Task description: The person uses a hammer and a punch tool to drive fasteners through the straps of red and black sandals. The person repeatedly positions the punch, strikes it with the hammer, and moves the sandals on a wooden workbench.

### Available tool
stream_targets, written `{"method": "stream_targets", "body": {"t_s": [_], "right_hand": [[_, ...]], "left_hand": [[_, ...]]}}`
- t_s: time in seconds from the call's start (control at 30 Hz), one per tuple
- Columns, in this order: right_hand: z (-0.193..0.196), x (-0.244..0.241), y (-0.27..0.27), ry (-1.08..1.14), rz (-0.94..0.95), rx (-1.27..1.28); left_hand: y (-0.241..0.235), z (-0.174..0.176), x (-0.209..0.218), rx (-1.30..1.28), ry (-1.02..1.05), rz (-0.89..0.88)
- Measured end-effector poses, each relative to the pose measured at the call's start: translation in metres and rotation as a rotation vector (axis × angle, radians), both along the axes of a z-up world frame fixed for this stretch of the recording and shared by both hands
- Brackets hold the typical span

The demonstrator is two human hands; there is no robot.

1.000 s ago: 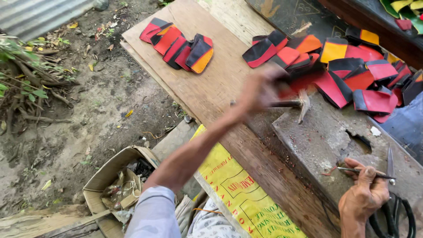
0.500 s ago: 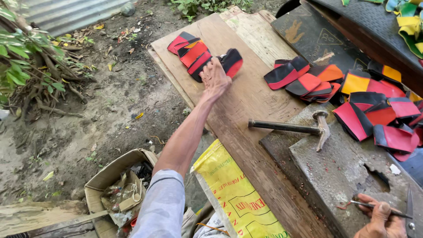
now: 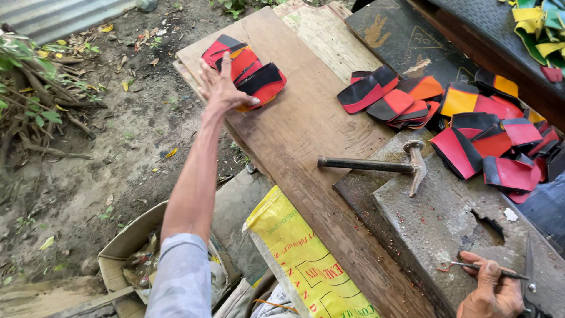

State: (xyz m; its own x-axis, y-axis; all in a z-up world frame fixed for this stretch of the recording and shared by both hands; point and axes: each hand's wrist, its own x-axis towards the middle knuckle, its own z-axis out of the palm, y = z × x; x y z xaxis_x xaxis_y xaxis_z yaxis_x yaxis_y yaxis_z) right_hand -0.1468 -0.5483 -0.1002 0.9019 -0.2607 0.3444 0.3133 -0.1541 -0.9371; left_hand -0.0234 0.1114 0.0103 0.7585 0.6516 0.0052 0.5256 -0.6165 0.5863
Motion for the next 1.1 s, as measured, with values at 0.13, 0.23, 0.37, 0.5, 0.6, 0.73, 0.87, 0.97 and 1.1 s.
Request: {"method": "stream_targets", "body": {"t_s": [0.13, 0.23, 0.37, 0.5, 0.6, 0.73, 0.87, 0.97, 1.1], "right_hand": [[-0.006, -0.002, -0.004, 0.011, -0.032, -0.091], [-0.014, -0.001, -0.015, 0.055, -0.024, -0.217], [-0.021, 0.013, -0.044, 0.255, 0.02, -0.283], [-0.032, 0.013, -0.047, 0.209, 0.053, -0.287], [-0.029, 0.01, -0.034, 0.121, 0.039, -0.196], [-0.011, 0.003, -0.008, 0.096, -0.022, -0.141], [0.015, -0.009, 0.011, 0.09, -0.064, -0.195], [0.026, -0.008, 0.02, 0.101, -0.07, -0.161], [0.037, -0.005, 0.024, 0.129, -0.047, -0.097]], "left_hand": [[0.033, 0.003, 0.011, -0.052, 0.076, -0.119], [0.042, 0.0, 0.022, -0.061, 0.281, -0.152], [0.042, -0.004, 0.034, -0.028, 0.286, -0.154], [0.029, -0.014, 0.056, 0.012, 0.225, -0.183], [0.001, -0.024, 0.088, 0.053, 0.158, -0.209], [-0.022, -0.011, 0.11, 0.025, 0.178, -0.223], [-0.05, 0.017, 0.099, 0.086, -0.046, -0.123], [-0.118, 0.011, 0.105, 0.298, -0.411, -0.172], [-0.214, -0.024, 0.119, 0.13, -0.43, -0.564]]}}
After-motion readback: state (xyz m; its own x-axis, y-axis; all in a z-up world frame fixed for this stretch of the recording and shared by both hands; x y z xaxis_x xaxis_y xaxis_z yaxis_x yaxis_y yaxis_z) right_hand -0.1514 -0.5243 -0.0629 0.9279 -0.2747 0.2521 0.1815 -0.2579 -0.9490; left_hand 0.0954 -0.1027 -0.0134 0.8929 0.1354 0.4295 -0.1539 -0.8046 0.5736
